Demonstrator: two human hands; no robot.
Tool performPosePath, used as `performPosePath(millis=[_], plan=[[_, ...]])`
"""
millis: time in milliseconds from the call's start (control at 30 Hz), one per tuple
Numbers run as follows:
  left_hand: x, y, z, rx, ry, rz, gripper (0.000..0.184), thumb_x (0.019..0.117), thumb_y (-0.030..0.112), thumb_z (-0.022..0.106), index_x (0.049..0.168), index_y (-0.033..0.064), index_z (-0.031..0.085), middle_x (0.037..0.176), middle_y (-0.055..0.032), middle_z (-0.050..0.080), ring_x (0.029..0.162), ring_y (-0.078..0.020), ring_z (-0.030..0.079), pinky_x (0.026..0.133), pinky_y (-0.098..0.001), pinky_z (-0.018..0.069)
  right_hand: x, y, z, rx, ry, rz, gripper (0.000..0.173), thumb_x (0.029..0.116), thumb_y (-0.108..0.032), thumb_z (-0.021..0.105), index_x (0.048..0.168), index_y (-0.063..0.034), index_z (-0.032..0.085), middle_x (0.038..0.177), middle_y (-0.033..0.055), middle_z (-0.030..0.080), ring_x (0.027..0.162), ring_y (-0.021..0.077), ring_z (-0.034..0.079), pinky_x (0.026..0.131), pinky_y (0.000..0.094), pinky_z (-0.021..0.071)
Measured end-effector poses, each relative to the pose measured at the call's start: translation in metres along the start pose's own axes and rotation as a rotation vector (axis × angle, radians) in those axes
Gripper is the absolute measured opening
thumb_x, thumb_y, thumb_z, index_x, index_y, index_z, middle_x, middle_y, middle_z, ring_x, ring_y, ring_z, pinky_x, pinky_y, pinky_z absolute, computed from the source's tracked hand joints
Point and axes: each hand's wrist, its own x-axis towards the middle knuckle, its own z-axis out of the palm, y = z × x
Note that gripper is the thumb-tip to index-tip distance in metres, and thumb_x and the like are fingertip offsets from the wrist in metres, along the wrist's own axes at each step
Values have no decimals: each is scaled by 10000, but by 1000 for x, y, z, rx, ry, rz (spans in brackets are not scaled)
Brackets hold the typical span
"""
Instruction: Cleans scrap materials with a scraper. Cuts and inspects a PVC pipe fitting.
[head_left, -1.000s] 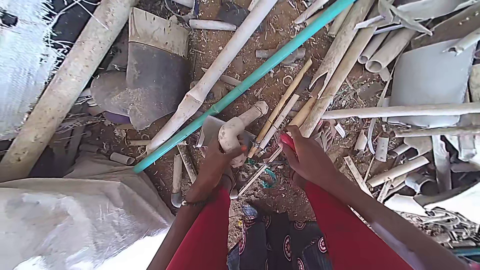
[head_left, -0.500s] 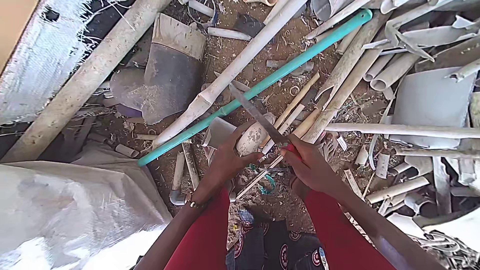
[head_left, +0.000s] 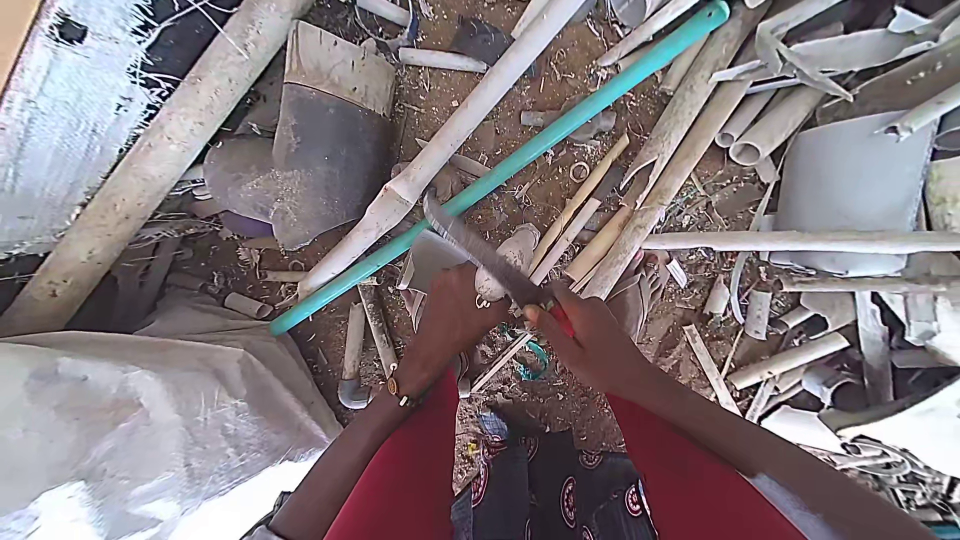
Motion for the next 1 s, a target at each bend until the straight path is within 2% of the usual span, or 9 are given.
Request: performPosePath(millis=[100, 233, 367, 433, 500, 733, 800, 900, 1000], plan=[[0, -3, 2, 17, -1, 3, 353, 833, 377, 747, 961, 51, 703, 807, -124, 694, 794, -295, 697, 704, -541, 529, 9, -4, -2, 87, 159, -15, 401, 1069, -453, 439, 1057, -85, 600, 638, -56, 450, 545, 61, 481, 534, 269, 431], [1, -1, 2, 21, -10, -19, 321, 830, 332, 750, 956, 40, 705, 804, -136, 689, 793, -318, 690, 697, -563, 515, 10, -14, 1, -17, 138, 46, 375, 1076, -420, 461, 1041, -66, 579, 657, -24, 474, 578, 100, 511, 567, 296, 447], [2, 13, -6, 84, -100, -103, 317, 784, 243, 779, 935, -22, 692, 837, -194, 668, 859, -385, 661, 755, -598, 487, -4, -20, 10, -206, 50, -1, 511, 1073, -474, 423, 1144, -4, 611, 687, 90, 591, 667, 281, 648, 616, 455, 518], [3, 12, -5, 81, -83, -58, 313, 811, 275, 787, 944, 8, 691, 804, -167, 673, 807, -357, 675, 711, -582, 501, -2, -10, 9, -155, 231, -116, 461, 1068, -445, 440, 1044, -18, 612, 603, 30, 522, 549, 193, 578, 522, 377, 485], [1, 4, 0, 45, -49, 0, 325, 823, 286, 783, 1014, 34, 705, 814, -145, 694, 792, -327, 693, 703, -569, 520, 5, -7, -1, -113, 311, -118, 399, 1062, -440, 436, 1030, -70, 583, 591, -33, 454, 511, 112, 503, 498, 313, 443], [-1, 9, -2, 81, -63, 16, 320, 806, 250, 778, 976, -10, 707, 824, -181, 684, 812, -370, 681, 714, -584, 510, 1, -18, 13, -394, 222, -108, 456, 1059, -443, 448, 1034, -32, 644, 617, 85, 583, 593, 302, 656, 518, 452, 498], [0, 11, -3, 83, -73, 4, 320, 819, 260, 789, 966, -10, 702, 802, -178, 680, 790, -363, 682, 703, -575, 515, 2, -13, 11, -343, 273, -141, 436, 1057, -427, 464, 1024, -30, 641, 596, 67, 560, 559, 276, 629, 502, 437, 488], [-2, 6, 2, 79, -60, 41, 332, 828, 282, 798, 1001, 27, 677, 776, -148, 680, 753, -333, 695, 666, -549, 533, 10, -4, 6, -356, 428, -222, 353, 1042, -355, 476, 995, -35, 618, 580, 30, 515, 497, 211, 565, 451, 381, 448], [-5, 2, 4, 81, -45, 66, 339, 825, 287, 784, 1026, 29, 696, 814, -150, 698, 776, -328, 704, 685, -549, 540, 5, -4, 15, -615, 455, -433, 216, 1024, -183, 522, 1031, -20, 662, 683, 112, 591, 505, 283, 610, 415, 391, 475]])
